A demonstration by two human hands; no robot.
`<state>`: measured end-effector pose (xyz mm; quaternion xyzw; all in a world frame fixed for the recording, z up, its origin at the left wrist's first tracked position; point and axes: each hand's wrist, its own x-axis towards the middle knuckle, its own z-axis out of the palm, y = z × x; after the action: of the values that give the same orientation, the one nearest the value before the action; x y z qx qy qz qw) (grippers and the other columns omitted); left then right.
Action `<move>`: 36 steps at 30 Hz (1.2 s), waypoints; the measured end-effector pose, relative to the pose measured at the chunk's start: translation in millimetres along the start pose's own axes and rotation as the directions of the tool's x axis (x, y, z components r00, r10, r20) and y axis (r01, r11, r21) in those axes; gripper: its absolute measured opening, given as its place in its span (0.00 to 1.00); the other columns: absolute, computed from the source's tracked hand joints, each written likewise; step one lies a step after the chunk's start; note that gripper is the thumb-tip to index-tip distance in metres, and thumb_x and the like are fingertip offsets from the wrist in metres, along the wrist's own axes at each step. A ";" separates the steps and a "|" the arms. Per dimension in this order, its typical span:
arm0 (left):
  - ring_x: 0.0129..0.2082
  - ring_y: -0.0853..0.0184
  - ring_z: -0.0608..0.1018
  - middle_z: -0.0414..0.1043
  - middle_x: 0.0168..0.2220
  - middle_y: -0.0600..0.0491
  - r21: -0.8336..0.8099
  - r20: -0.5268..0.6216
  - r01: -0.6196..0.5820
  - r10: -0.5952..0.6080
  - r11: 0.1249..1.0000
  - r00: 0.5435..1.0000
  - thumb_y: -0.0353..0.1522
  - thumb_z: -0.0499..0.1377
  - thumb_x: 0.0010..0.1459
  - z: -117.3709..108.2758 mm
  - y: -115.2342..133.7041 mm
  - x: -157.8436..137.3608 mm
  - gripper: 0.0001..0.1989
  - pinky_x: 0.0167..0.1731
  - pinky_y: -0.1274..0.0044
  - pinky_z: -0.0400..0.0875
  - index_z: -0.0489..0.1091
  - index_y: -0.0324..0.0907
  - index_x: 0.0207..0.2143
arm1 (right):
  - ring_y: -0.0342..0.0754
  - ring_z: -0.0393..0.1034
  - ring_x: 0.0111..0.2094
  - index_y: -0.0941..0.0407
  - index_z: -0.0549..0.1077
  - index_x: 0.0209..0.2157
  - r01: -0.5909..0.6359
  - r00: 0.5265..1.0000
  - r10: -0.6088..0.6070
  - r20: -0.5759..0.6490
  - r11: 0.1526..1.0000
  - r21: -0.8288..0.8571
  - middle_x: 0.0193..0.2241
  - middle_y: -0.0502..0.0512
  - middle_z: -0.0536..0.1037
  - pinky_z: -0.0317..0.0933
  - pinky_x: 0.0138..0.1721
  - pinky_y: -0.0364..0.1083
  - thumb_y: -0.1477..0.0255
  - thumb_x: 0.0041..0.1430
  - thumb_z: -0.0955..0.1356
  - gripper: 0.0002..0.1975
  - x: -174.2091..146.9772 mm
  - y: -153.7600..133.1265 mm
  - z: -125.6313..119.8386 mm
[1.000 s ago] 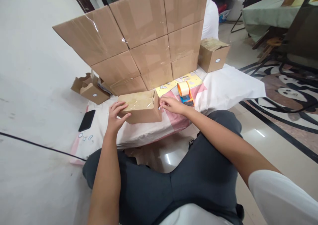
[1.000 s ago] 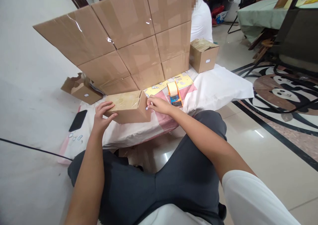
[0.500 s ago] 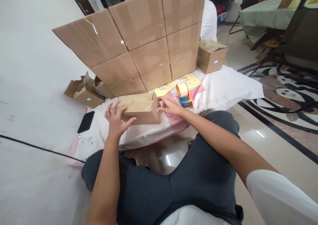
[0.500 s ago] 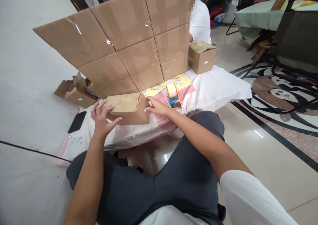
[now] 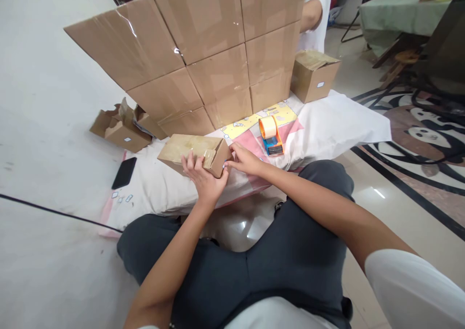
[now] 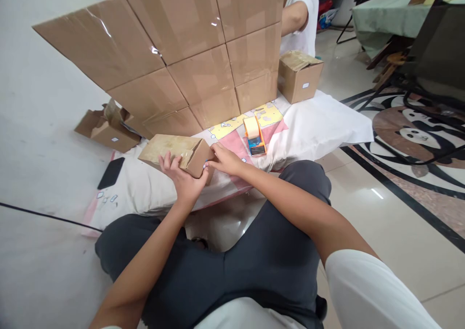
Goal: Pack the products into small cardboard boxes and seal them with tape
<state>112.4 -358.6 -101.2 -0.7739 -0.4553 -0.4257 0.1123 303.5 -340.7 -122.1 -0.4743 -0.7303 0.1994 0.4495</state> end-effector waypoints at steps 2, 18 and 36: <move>0.73 0.40 0.43 0.48 0.65 0.32 0.002 -0.022 -0.008 0.008 1.000 1.000 0.44 0.66 0.56 1.7 0.3 -0.1 0.39 0.66 0.43 0.49 0.44 0.45 0.59 | 0.51 0.64 0.38 0.56 0.64 0.41 -0.001 1.000 0.001 -0.008 1.000 0.011 0.40 0.56 0.68 0.59 0.38 0.48 0.57 0.59 0.72 0.21 0.6 1.1 0.1; 0.72 0.42 0.44 0.52 0.63 0.33 -0.095 -0.103 -0.041 0.031 0.995 0.994 0.37 0.67 0.51 8.8 -1.0 -3.4 0.39 0.67 0.46 0.45 0.50 0.40 0.59 | 0.47 0.63 0.35 0.55 0.63 0.38 0.015 0.996 -0.029 0.083 0.987 0.159 0.36 0.51 0.67 0.61 0.34 0.45 0.58 0.56 0.74 0.20 7.0 9.9 -6.2; 0.71 0.40 0.46 0.51 0.63 0.34 -0.138 -0.099 -0.018 0.004 0.990 0.995 0.40 0.66 0.54 15.0 -6.5 -6.5 0.38 0.65 0.42 0.44 0.49 0.42 0.60 | 0.53 0.73 0.42 0.56 0.64 0.51 -0.033 0.989 0.001 0.145 0.975 0.218 0.43 0.57 0.76 0.67 0.42 0.49 0.61 0.61 0.71 0.22 -2.1 5.3 3.7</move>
<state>114.0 -350.4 -116.6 -0.7604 -0.4141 -0.4934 0.0829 303.4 -339.6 -128.8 -0.4124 -0.7301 0.3166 0.4435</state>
